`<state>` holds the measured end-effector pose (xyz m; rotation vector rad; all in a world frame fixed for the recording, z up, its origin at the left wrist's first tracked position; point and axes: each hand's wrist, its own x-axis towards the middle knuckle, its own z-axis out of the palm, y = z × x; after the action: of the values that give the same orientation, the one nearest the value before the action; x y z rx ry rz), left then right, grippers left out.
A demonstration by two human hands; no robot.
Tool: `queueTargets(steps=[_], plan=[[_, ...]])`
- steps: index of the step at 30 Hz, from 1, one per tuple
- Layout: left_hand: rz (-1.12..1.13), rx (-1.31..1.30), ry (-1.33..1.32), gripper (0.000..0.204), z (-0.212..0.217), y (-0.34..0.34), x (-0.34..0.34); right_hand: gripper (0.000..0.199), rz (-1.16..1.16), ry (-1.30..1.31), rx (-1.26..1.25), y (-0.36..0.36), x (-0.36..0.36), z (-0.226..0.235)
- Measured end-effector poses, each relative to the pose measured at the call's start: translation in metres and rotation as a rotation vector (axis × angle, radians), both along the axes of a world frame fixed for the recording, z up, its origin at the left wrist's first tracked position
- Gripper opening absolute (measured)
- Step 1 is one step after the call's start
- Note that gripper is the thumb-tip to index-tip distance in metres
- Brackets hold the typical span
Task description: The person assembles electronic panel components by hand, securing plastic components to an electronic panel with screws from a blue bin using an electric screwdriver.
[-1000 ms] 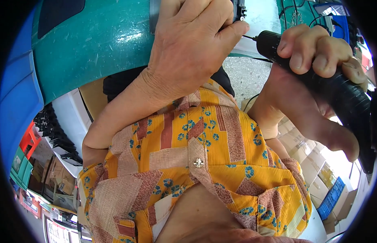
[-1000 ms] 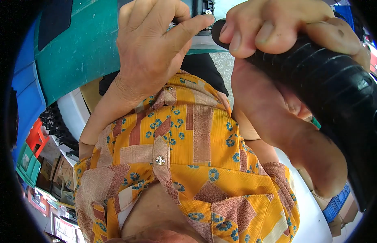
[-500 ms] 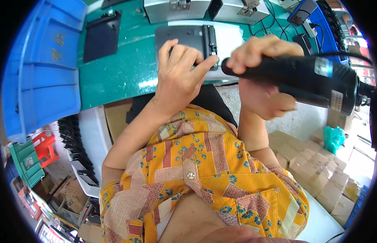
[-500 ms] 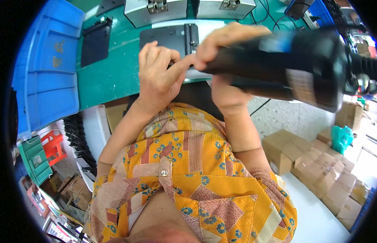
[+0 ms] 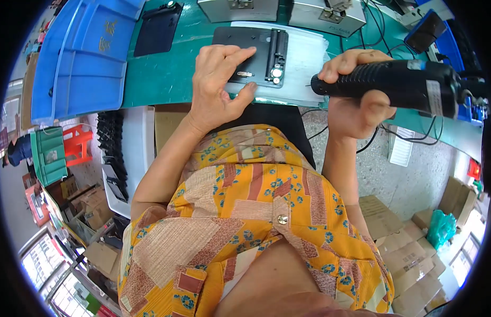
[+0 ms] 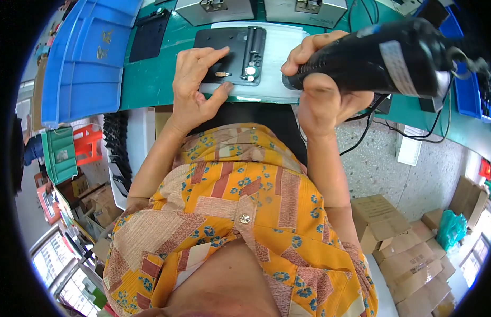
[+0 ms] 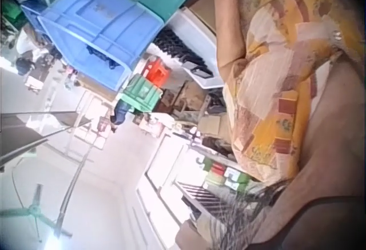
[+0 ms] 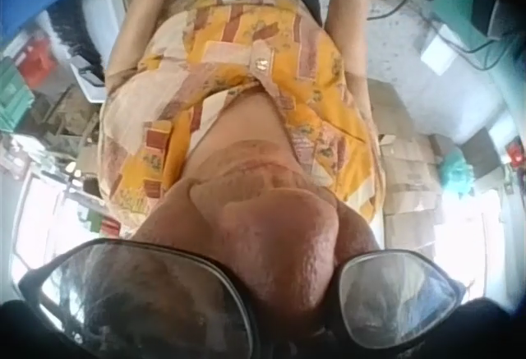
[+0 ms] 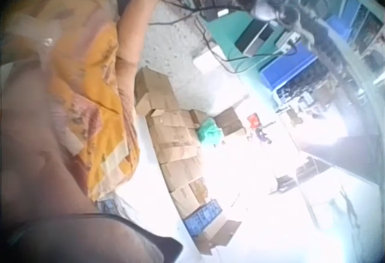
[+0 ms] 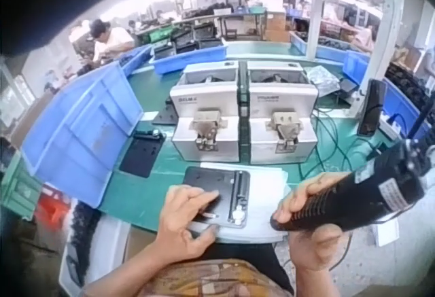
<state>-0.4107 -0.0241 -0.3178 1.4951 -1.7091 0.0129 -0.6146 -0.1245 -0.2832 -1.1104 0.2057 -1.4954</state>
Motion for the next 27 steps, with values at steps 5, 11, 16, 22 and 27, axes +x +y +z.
queueTargets(steps=[5,11,16,22,27], plan=[[0.057,-0.004,0.03,0.053,0.007,0.004,-0.012,0.054,0.006,0.078,-0.033,-0.009,-0.008,0.001],[0.048,0.06,0.015,0.05,0.01,0.012,-0.009,0.064,0.035,0.115,-0.04,-0.007,-0.02,0.007],[0.016,0.103,-0.037,0.045,0.012,0.017,-0.003,0.068,-0.071,0.253,-0.116,-0.001,-0.024,0.018],[-0.02,0.133,0.087,0.026,0.036,0.003,-0.008,0.081,0.111,0.281,-0.232,-0.022,-0.049,0.013],[-0.075,0.175,0.016,0.023,0.044,-0.002,0.004,0.088,0.13,0.343,-0.214,-0.019,-0.055,0.022]])
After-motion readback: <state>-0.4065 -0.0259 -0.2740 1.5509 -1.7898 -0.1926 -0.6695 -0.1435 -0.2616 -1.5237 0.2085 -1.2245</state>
